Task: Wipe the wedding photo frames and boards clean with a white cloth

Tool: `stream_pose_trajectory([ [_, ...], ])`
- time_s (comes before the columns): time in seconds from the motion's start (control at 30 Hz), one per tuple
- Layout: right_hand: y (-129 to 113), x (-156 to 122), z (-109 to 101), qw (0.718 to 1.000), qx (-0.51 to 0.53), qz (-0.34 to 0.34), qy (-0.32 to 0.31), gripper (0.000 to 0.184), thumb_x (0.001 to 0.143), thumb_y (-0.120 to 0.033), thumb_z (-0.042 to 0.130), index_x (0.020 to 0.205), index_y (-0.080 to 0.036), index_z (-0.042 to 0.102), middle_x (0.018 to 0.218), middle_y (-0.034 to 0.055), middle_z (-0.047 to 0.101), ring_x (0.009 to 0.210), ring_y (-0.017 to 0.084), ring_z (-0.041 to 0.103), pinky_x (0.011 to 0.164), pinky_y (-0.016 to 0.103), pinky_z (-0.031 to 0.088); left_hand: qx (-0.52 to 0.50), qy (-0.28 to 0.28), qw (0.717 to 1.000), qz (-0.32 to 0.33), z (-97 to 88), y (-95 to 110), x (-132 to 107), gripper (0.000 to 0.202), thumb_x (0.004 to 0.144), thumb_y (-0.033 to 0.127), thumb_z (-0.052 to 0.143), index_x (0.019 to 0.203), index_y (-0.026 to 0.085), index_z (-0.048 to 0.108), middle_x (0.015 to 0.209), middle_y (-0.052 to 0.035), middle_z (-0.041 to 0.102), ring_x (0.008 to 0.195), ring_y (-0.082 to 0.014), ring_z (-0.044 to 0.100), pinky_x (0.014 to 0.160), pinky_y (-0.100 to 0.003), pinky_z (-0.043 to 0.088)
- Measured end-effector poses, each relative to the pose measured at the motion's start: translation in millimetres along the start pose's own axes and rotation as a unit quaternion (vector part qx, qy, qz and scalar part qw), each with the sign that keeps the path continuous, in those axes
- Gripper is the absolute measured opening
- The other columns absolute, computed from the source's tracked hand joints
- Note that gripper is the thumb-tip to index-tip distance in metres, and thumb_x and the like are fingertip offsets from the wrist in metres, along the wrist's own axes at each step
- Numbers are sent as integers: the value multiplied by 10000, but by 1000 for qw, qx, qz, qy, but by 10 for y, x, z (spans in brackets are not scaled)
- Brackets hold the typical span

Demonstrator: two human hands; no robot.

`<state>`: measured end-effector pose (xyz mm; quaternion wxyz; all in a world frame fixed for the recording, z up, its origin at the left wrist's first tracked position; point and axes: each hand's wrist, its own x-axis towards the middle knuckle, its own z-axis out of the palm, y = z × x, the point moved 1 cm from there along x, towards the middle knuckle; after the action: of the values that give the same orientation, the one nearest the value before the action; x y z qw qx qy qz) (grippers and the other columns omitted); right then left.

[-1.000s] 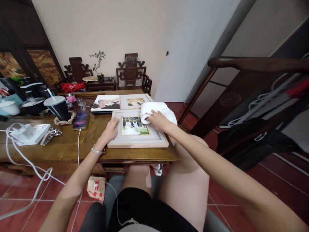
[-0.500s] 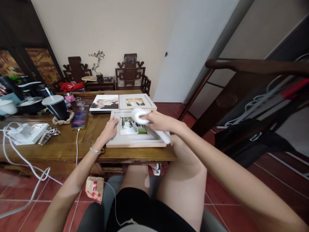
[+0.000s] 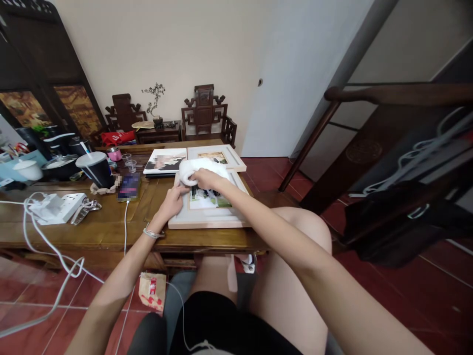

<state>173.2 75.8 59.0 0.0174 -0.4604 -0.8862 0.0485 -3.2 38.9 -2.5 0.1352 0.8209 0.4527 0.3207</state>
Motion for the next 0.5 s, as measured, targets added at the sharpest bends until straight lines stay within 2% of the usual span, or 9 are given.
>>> stream_pose_trajectory([
  [0.13,421,-178,-43,997,-36,65,-1,475,758,-65,530,1188,-182,694,1154,137,699,1041,251,627,882,307,429,-6,0,1000,-21,63,-98,-9,568,721,-43,386,1161,160,683,1293,-76,640,1411,-241,355,1164,-444,278],
  [0.27,777,-465,-164,991,-68,111,-20,375,752,-54,517,1025,-164,750,1014,118,737,929,227,649,817,287,433,-10,2,1000,-17,91,-120,-16,546,735,-38,395,1168,146,672,1308,-90,628,1417,-240,344,1174,-447,261],
  [0.37,830,-684,-203,990,-77,113,-26,384,746,-32,482,981,-165,757,1014,107,741,879,209,654,791,274,430,-3,6,1000,-20,91,-100,-21,533,750,-26,395,1175,153,662,1315,-89,623,1413,-242,353,1172,-445,265],
  [0.5,667,-1002,-159,994,-73,73,-23,490,714,-5,451,1077,-173,734,1112,93,723,913,202,656,814,272,431,27,17,999,-21,96,-77,-27,525,775,-10,376,1199,151,642,1321,-90,617,1397,-240,385,1161,-438,295],
])
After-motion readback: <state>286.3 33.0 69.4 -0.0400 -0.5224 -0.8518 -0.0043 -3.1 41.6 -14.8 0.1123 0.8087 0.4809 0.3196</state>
